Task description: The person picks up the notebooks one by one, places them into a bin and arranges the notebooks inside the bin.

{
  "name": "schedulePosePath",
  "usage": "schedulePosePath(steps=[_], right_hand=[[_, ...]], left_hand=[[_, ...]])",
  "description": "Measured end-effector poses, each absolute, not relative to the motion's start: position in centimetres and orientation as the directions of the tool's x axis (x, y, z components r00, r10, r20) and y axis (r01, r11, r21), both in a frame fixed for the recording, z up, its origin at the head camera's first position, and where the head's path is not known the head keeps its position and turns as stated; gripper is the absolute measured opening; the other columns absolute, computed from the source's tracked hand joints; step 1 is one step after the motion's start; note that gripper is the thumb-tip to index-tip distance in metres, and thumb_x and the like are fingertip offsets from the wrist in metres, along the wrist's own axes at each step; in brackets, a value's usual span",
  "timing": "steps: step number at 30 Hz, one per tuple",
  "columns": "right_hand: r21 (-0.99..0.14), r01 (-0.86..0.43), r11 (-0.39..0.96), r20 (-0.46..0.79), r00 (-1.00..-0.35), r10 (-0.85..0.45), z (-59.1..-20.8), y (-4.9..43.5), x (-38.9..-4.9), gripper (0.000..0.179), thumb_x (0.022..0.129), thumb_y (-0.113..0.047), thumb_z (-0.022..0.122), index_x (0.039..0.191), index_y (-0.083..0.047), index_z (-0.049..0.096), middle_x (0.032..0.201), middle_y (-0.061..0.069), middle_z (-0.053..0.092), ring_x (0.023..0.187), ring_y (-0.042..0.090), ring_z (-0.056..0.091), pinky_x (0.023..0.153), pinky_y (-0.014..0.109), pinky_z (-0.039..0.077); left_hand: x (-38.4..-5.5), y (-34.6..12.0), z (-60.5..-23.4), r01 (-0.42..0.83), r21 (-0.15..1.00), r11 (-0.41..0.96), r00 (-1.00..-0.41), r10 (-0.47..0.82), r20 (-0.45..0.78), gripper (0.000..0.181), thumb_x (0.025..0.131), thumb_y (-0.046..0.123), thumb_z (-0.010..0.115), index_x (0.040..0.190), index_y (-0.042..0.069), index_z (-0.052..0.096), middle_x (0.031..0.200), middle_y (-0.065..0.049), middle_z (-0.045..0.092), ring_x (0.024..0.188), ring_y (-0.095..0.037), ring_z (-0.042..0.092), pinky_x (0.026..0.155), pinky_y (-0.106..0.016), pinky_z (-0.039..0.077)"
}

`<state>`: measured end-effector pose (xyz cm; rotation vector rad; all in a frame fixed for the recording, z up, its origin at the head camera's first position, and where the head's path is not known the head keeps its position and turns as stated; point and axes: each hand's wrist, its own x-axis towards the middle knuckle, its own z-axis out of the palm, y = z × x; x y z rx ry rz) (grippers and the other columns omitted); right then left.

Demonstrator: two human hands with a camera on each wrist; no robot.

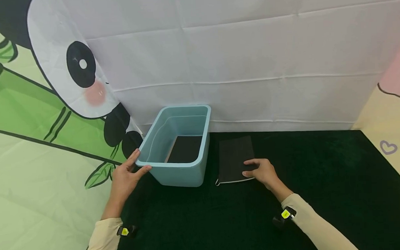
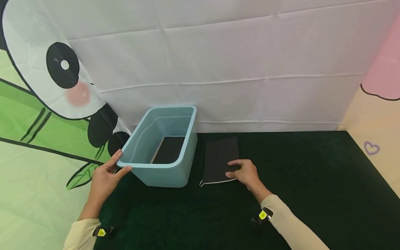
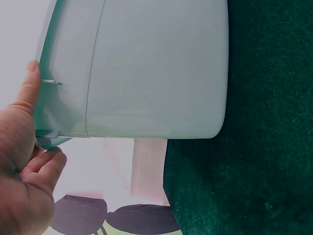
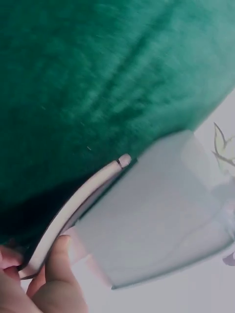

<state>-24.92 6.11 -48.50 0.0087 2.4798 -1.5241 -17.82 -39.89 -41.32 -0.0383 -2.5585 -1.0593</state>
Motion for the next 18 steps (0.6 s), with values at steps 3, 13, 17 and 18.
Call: schedulePosePath(steps=[3,13,17,18], right_hand=[[-0.913,0.176,0.368,-0.246,-0.957,-0.151,-48.2,6.4,-25.0,0.049,0.088,-0.013,0.081,0.135,-0.008,0.066,0.160,0.024,0.035,0.146,0.046,0.034,0.115,0.064,0.035],[-0.948,0.292,0.128,-0.317,-0.907,-0.278,-48.1,7.2,-24.8,0.072,0.091,-0.012,0.078,0.155,-0.011,0.045,0.165,0.027,0.023,0.146,0.043,0.039,0.114,0.060,0.039],[-0.941,0.339,0.020,-0.329,-0.893,-0.306,-48.1,7.5,-24.8,0.073,0.091,-0.006,0.076,0.156,-0.010,0.042,0.168,0.027,0.009,0.154,0.043,0.020,0.118,0.061,0.032],[-0.938,0.348,-0.002,-0.330,-0.892,-0.308,-48.1,7.5,-24.8,0.073,0.091,-0.005,0.076,0.156,-0.010,0.042,0.169,0.026,0.008,0.155,0.043,0.016,0.119,0.061,0.030]], left_hand=[[-17.7,-40.0,-41.2,0.169,0.673,0.720,-0.928,-0.113,0.354,0.076,0.089,0.033,0.080,0.153,0.011,0.046,0.159,-0.008,0.044,0.136,-0.037,0.052,0.103,-0.051,0.044],[-17.7,-40.0,-41.2,0.161,0.675,0.720,-0.932,-0.114,0.343,0.076,0.089,0.035,0.080,0.154,0.013,0.045,0.159,-0.004,0.043,0.136,-0.036,0.052,0.104,-0.051,0.044],[-17.7,-40.0,-41.2,0.155,0.675,0.722,-0.934,-0.116,0.339,0.076,0.090,0.035,0.079,0.154,0.012,0.045,0.159,-0.004,0.042,0.137,-0.036,0.051,0.104,-0.051,0.044],[-17.7,-40.0,-41.2,0.154,0.676,0.721,-0.934,-0.116,0.337,0.076,0.090,0.035,0.079,0.154,0.012,0.045,0.159,-0.004,0.042,0.137,-0.036,0.051,0.104,-0.051,0.044]])
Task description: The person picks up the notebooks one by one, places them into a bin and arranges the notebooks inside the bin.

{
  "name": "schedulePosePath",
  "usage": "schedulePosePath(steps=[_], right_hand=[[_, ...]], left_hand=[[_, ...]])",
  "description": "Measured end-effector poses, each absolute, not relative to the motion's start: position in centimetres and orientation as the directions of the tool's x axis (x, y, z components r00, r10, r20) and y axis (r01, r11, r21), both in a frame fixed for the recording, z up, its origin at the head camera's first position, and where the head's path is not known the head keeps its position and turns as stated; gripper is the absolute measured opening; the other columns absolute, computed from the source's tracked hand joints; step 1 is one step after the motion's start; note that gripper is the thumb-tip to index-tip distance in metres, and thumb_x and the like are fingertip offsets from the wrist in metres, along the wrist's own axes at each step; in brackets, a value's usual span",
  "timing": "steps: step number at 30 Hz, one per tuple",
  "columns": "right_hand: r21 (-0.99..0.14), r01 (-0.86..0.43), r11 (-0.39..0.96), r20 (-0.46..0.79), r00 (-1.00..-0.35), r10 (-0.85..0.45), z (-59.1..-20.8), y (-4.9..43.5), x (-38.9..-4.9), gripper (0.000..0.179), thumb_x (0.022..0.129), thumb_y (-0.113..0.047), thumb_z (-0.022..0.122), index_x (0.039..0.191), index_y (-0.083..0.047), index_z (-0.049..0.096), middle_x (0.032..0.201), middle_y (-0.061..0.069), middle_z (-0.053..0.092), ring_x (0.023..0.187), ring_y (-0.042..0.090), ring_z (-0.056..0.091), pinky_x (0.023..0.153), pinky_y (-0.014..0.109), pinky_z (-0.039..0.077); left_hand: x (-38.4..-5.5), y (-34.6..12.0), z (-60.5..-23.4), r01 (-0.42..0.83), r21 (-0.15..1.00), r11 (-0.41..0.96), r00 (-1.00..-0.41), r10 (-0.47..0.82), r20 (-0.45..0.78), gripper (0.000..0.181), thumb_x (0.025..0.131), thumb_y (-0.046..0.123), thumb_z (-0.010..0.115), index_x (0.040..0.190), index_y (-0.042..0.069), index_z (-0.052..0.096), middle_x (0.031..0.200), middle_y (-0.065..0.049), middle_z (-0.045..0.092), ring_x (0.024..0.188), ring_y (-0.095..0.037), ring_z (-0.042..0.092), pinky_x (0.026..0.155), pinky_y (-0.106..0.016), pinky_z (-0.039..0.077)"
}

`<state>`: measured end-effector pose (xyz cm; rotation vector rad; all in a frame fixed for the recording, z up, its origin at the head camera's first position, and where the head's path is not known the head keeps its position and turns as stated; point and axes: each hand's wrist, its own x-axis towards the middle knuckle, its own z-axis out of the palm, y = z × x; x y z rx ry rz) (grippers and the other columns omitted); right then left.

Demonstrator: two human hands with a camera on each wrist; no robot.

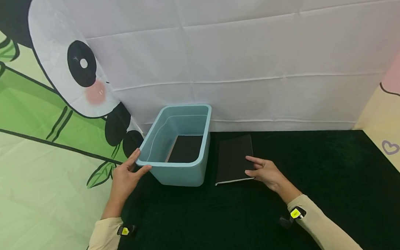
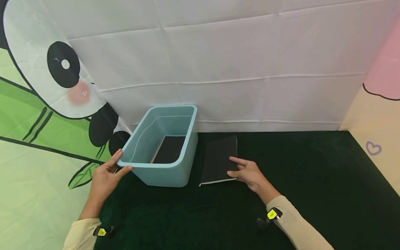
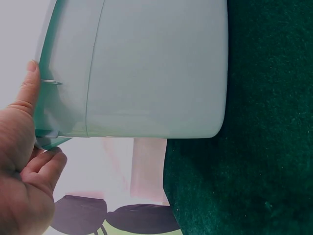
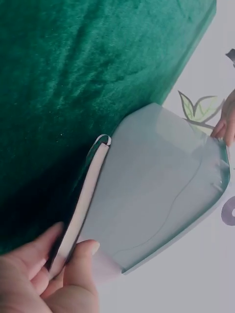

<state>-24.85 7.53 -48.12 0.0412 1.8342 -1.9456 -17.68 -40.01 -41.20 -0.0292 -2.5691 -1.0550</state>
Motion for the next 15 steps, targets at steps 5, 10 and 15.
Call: schedulePosePath(steps=[5,10,15], right_hand=[[-0.935,0.352,-0.048,-0.321,-0.895,-0.311,-47.9,8.1,-25.1,0.075,0.092,-0.004,0.074,0.157,-0.012,0.040,0.170,0.023,0.005,0.156,0.042,0.009,0.121,0.062,0.025],[-0.936,0.344,-0.071,-0.305,-0.897,-0.320,-47.6,8.5,-25.2,0.074,0.094,-0.005,0.072,0.159,-0.014,0.038,0.169,0.018,0.019,0.152,0.037,0.027,0.118,0.052,0.038],[-0.940,0.330,-0.085,-0.287,-0.901,-0.326,-46.9,9.2,-25.0,0.076,0.095,-0.010,0.073,0.160,-0.017,0.035,0.167,0.015,0.027,0.140,0.031,0.047,0.104,0.034,0.051]], left_hand=[[-17.8,-40.0,-41.3,0.157,0.676,0.720,-0.932,-0.118,0.343,0.076,0.090,0.034,0.080,0.154,0.011,0.045,0.159,-0.004,0.043,0.137,-0.036,0.051,0.104,-0.051,0.044],[-17.9,-40.0,-41.3,0.158,0.676,0.720,-0.932,-0.118,0.343,0.076,0.089,0.034,0.080,0.153,0.011,0.046,0.158,-0.005,0.044,0.136,-0.035,0.052,0.103,-0.049,0.044],[-17.9,-40.0,-41.2,0.151,0.679,0.718,-0.935,-0.119,0.334,0.076,0.089,0.036,0.080,0.153,0.012,0.046,0.158,-0.005,0.043,0.136,-0.036,0.052,0.104,-0.050,0.044]])
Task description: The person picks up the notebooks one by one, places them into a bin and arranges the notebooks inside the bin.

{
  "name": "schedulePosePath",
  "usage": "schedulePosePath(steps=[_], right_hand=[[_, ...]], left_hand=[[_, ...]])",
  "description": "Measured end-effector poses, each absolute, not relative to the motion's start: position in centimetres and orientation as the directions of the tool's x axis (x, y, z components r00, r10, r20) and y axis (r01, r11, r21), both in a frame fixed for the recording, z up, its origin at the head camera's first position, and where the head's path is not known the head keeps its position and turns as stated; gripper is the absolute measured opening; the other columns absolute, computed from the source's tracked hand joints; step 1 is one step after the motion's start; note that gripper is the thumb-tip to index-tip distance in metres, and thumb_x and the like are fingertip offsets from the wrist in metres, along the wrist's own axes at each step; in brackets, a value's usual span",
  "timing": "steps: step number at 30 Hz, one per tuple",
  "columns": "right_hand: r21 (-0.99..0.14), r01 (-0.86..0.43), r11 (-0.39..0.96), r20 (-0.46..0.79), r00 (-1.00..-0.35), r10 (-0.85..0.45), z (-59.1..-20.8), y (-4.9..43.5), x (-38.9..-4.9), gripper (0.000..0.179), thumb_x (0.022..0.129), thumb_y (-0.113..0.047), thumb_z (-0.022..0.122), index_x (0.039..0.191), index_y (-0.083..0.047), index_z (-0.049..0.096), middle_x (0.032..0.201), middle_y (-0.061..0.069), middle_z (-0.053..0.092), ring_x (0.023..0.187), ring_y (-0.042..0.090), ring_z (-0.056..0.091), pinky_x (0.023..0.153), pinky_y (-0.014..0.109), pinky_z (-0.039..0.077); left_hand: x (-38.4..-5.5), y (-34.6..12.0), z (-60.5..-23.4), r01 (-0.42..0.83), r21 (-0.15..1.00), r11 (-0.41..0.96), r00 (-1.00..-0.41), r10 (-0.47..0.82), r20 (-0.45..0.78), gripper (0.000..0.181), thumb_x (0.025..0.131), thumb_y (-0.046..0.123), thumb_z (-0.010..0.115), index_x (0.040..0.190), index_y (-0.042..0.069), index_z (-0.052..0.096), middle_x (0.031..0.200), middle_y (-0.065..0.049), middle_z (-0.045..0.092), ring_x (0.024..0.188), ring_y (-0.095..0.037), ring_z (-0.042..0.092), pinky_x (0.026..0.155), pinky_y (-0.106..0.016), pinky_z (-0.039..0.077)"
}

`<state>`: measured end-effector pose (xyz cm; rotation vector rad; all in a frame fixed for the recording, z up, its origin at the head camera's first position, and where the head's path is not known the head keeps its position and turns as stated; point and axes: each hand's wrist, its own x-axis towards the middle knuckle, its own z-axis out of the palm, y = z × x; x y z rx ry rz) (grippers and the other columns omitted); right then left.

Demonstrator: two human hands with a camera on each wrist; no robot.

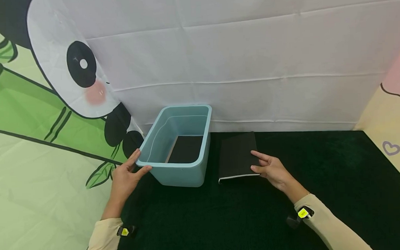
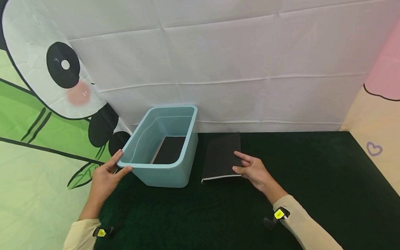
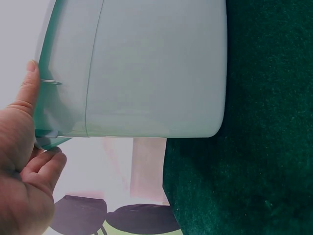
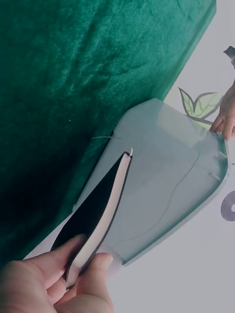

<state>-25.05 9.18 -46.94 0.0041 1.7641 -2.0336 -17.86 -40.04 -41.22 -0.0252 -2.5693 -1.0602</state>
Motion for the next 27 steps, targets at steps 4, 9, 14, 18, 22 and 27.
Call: schedulePosePath(steps=[4,9,14,18,22,27], right_hand=[[-0.944,0.315,-0.101,-0.264,-0.902,-0.341,-46.2,9.6,-24.8,0.078,0.095,-0.012,0.073,0.161,-0.016,0.032,0.168,0.016,0.025,0.140,0.030,0.047,0.105,0.033,0.051],[-0.941,0.313,-0.127,-0.253,-0.902,-0.350,-45.4,10.0,-24.6,0.078,0.094,-0.009,0.073,0.161,-0.014,0.032,0.166,0.017,0.029,0.132,0.023,0.056,0.101,0.030,0.053],[-0.941,0.299,-0.158,-0.228,-0.906,-0.357,-44.4,10.3,-24.4,0.079,0.095,-0.006,0.072,0.161,-0.011,0.030,0.164,0.021,0.032,0.121,0.016,0.065,0.097,0.028,0.055],[-0.944,0.280,-0.176,-0.204,-0.912,-0.355,-43.5,10.6,-24.2,0.079,0.093,-0.006,0.074,0.160,-0.010,0.032,0.161,0.021,0.037,0.120,0.015,0.066,0.097,0.027,0.056],[-0.941,0.272,-0.201,-0.186,-0.913,-0.364,-42.6,11.1,-24.0,0.079,0.093,-0.005,0.074,0.160,-0.010,0.033,0.153,0.013,0.051,0.117,0.013,0.067,0.095,0.025,0.056],[-0.919,0.286,-0.273,-0.167,-0.906,-0.388,-41.3,11.6,-24.0,0.078,0.095,0.000,0.070,0.161,-0.009,0.030,0.137,0.003,0.066,0.111,0.013,0.070,0.092,0.024,0.058]], left_hand=[[-17.9,-40.1,-41.3,0.156,0.679,0.717,-0.935,-0.115,0.336,0.076,0.089,0.036,0.080,0.154,0.013,0.046,0.159,-0.003,0.043,0.137,-0.035,0.051,0.104,-0.050,0.044],[-17.9,-40.1,-41.2,0.165,0.678,0.716,-0.933,-0.109,0.343,0.076,0.090,0.034,0.080,0.153,0.012,0.046,0.159,-0.004,0.043,0.138,-0.035,0.051,0.104,-0.051,0.044],[-17.9,-40.0,-41.2,0.162,0.675,0.719,-0.934,-0.110,0.341,0.075,0.090,0.035,0.080,0.153,0.012,0.046,0.158,-0.005,0.044,0.136,-0.037,0.052,0.104,-0.053,0.045],[-17.9,-40.0,-41.1,0.159,0.677,0.719,-0.932,-0.116,0.342,0.075,0.090,0.035,0.080,0.153,0.012,0.047,0.158,-0.006,0.045,0.135,-0.037,0.053,0.104,-0.052,0.045],[-17.9,-40.0,-41.0,0.157,0.679,0.717,-0.934,-0.115,0.338,0.076,0.090,0.035,0.080,0.153,0.011,0.046,0.158,-0.007,0.044,0.136,-0.038,0.052,0.104,-0.053,0.045],[-17.8,-40.0,-40.9,0.152,0.681,0.717,-0.938,-0.112,0.328,0.077,0.090,0.036,0.080,0.153,0.011,0.045,0.158,-0.007,0.043,0.135,-0.039,0.053,0.104,-0.054,0.045]])
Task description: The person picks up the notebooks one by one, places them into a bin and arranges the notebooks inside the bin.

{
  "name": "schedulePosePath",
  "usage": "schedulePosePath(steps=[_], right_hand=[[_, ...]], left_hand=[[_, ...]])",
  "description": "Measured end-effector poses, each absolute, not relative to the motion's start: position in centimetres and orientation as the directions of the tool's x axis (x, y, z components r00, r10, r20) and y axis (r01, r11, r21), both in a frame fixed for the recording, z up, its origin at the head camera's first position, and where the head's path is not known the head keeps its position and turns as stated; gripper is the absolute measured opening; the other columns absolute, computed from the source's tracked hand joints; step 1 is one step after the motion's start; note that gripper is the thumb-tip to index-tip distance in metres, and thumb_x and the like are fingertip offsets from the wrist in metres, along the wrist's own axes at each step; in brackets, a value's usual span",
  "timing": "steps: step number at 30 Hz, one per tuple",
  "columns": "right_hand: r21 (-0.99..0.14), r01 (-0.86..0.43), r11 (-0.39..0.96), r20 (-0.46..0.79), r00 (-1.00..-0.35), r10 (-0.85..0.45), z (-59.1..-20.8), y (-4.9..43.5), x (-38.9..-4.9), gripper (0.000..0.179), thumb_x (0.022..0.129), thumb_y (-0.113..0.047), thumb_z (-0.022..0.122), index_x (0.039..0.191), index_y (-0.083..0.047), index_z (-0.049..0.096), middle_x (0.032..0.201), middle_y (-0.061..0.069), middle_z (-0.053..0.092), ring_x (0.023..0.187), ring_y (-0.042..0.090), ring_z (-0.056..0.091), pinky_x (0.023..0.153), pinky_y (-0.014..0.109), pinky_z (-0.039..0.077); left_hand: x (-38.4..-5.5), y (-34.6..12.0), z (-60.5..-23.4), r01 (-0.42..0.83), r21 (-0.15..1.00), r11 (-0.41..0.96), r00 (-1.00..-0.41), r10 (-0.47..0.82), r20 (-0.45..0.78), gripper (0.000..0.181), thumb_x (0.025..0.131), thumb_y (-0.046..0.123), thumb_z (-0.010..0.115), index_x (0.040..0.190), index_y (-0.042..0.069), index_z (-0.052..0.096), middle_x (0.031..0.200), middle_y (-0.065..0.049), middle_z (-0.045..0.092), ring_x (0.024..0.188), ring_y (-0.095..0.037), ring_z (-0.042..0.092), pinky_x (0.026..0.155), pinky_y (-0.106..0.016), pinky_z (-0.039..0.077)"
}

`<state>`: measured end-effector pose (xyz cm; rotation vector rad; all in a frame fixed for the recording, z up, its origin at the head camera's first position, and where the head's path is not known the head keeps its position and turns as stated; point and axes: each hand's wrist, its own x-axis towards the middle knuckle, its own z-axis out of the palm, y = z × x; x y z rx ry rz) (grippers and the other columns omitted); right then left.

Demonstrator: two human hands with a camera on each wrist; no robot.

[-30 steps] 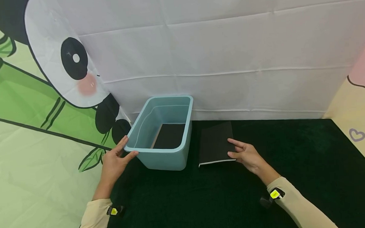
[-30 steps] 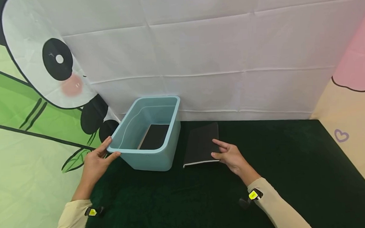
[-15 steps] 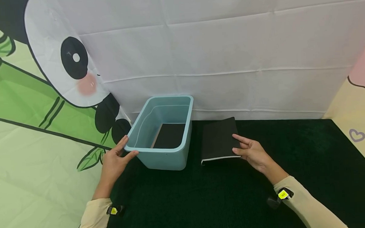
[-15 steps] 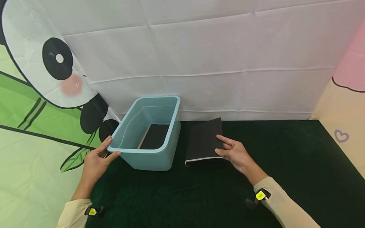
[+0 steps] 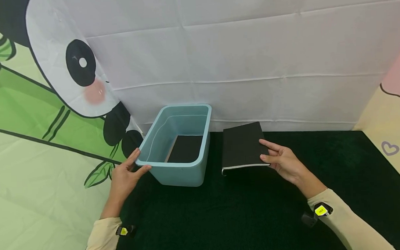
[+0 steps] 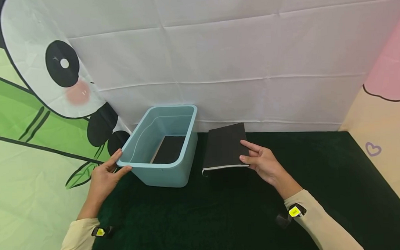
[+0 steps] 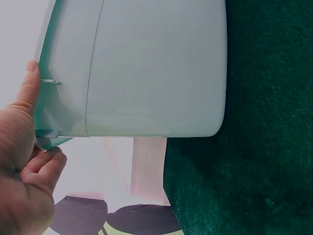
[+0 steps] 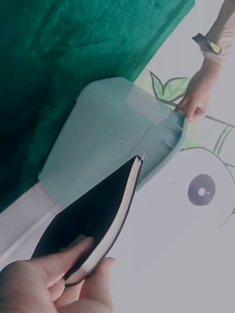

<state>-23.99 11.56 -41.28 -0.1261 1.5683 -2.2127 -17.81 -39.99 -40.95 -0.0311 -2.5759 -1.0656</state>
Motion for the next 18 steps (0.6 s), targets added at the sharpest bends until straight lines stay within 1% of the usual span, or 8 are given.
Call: schedulePosePath(steps=[4,6,10,12,14,15,17,18], right_hand=[[-0.919,0.255,-0.300,-0.121,-0.908,-0.402,-39.9,11.5,-23.9,0.079,0.095,0.004,0.068,0.162,-0.007,0.027,0.129,0.000,0.071,0.109,0.012,0.072,0.090,0.024,0.058],[-0.925,0.230,-0.304,-0.094,-0.911,-0.401,-39.1,11.5,-23.9,0.079,0.095,0.005,0.068,0.161,-0.006,0.027,0.125,-0.001,0.072,0.104,0.011,0.072,0.088,0.022,0.058],[-0.939,0.181,-0.294,-0.052,-0.917,-0.396,-37.1,11.4,-23.8,0.078,0.095,0.005,0.068,0.161,-0.004,0.027,0.120,-0.003,0.074,0.092,0.006,0.070,0.075,0.016,0.055],[-0.945,0.165,-0.283,-0.041,-0.917,-0.396,-36.0,11.1,-23.8,0.077,0.095,0.005,0.067,0.161,-0.005,0.028,0.117,-0.003,0.075,0.091,0.005,0.068,0.072,0.016,0.052],[-0.954,0.150,-0.259,-0.039,-0.920,-0.390,-34.9,10.6,-24.0,0.075,0.096,0.004,0.067,0.160,-0.007,0.030,0.102,-0.007,0.076,0.086,0.004,0.064,0.068,0.016,0.049],[-0.959,0.143,-0.243,-0.039,-0.921,-0.387,-34.4,10.4,-24.1,0.075,0.096,0.004,0.067,0.160,-0.008,0.031,0.091,-0.011,0.074,0.083,0.004,0.061,0.067,0.017,0.047],[-0.967,0.133,-0.217,-0.041,-0.924,-0.381,-33.4,9.7,-24.4,0.074,0.095,0.002,0.069,0.160,-0.010,0.034,0.071,-0.013,0.061,0.079,0.005,0.056,0.067,0.018,0.045],[-0.971,0.128,-0.202,-0.043,-0.925,-0.377,-33.0,9.3,-24.6,0.074,0.095,0.002,0.069,0.160,-0.011,0.035,0.065,-0.012,0.054,0.076,0.006,0.052,0.065,0.019,0.043]], left_hand=[[-17.8,-40.2,-40.9,0.147,0.687,0.712,-0.942,-0.111,0.316,0.077,0.090,0.038,0.079,0.154,0.012,0.045,0.159,-0.007,0.042,0.136,-0.040,0.052,0.105,-0.055,0.045],[-17.7,-40.3,-40.8,0.144,0.692,0.708,-0.945,-0.108,0.308,0.078,0.090,0.039,0.079,0.155,0.013,0.044,0.160,-0.006,0.041,0.136,-0.041,0.051,0.106,-0.057,0.044],[-17.6,-40.4,-40.9,0.141,0.698,0.702,-0.950,-0.103,0.296,0.079,0.090,0.040,0.078,0.155,0.013,0.043,0.160,-0.006,0.040,0.137,-0.042,0.050,0.107,-0.059,0.044],[-17.5,-40.4,-40.9,0.143,0.699,0.701,-0.949,-0.104,0.298,0.079,0.090,0.039,0.079,0.155,0.012,0.043,0.160,-0.006,0.041,0.136,-0.042,0.050,0.107,-0.058,0.044],[-17.5,-40.5,-41.0,0.145,0.700,0.699,-0.948,-0.104,0.300,0.079,0.090,0.039,0.079,0.155,0.012,0.044,0.160,-0.006,0.041,0.136,-0.042,0.050,0.106,-0.058,0.044],[-17.5,-40.5,-41.0,0.147,0.699,0.700,-0.947,-0.104,0.303,0.079,0.089,0.038,0.079,0.155,0.012,0.044,0.160,-0.006,0.041,0.136,-0.042,0.051,0.106,-0.057,0.044],[-17.5,-40.7,-41.0,0.152,0.698,0.700,-0.945,-0.103,0.310,0.078,0.089,0.038,0.079,0.155,0.012,0.044,0.160,-0.006,0.041,0.136,-0.041,0.051,0.106,-0.057,0.044],[-17.5,-40.7,-41.0,0.156,0.697,0.700,-0.944,-0.102,0.313,0.078,0.089,0.038,0.079,0.154,0.012,0.044,0.160,-0.006,0.041,0.136,-0.042,0.051,0.106,-0.057,0.044]])
